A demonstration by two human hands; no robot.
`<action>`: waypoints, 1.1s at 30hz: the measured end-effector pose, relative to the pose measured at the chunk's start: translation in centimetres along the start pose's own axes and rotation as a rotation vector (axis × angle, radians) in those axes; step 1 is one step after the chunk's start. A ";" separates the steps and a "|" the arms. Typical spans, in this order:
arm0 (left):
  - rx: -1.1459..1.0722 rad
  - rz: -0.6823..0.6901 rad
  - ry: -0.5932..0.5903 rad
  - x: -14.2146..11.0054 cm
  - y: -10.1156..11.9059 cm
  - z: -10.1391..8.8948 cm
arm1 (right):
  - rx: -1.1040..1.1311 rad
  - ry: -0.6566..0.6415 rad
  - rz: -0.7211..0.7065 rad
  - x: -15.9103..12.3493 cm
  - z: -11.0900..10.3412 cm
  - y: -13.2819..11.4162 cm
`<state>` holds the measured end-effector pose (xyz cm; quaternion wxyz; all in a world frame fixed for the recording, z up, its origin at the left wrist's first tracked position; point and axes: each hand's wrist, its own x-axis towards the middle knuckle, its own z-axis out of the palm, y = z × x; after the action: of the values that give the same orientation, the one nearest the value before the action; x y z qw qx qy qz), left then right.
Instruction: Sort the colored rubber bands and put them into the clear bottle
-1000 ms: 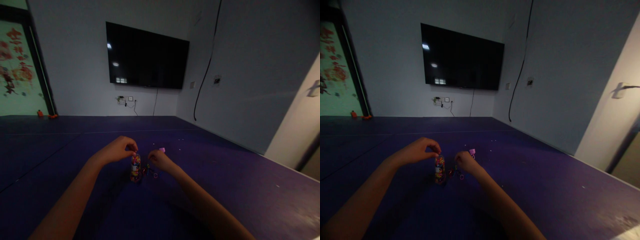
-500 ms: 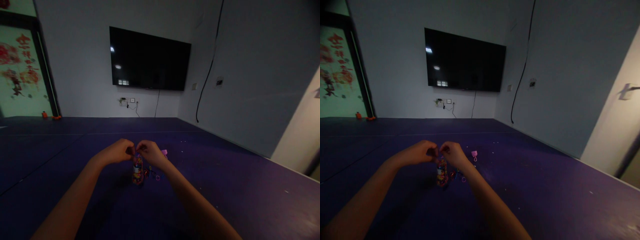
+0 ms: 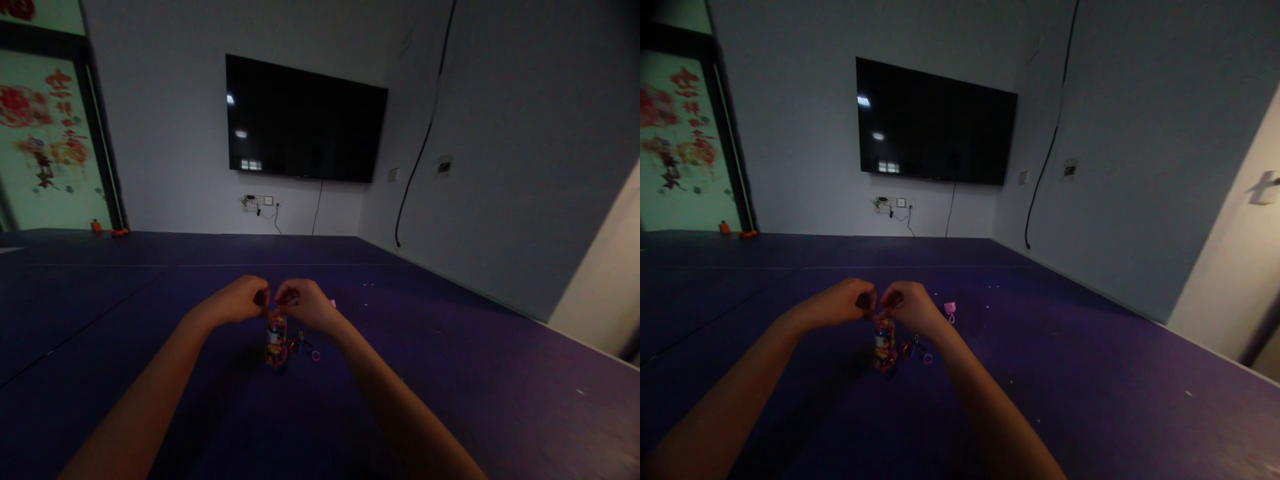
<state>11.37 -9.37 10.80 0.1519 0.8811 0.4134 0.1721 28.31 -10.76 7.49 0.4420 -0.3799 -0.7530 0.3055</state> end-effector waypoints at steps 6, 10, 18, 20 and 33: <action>-0.076 0.028 -0.033 0.1 -0.5 0.0 | 0.047 -0.005 -0.005 0.2 0.0 0.2; -0.018 -0.022 -0.060 0.4 -1.6 -0.1 | 0.050 0.018 0.019 0.1 -0.4 -0.2; 0.289 -0.324 -0.354 1.9 -4.6 3.8 | -0.291 -0.056 0.301 -0.5 -3.2 0.4; 0.269 -0.340 -0.402 1.7 -5.0 4.5 | -0.414 -0.206 0.423 -1.0 -3.5 1.6; 0.121 -0.297 -0.468 2.5 -8.5 6.7 | -0.360 -0.487 0.288 -3.5 1.5 7.7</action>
<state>9.99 -3.07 1.79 0.2140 0.8342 0.5011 -0.0848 30.43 -9.85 -0.74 0.1269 -0.4701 -0.8171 0.3086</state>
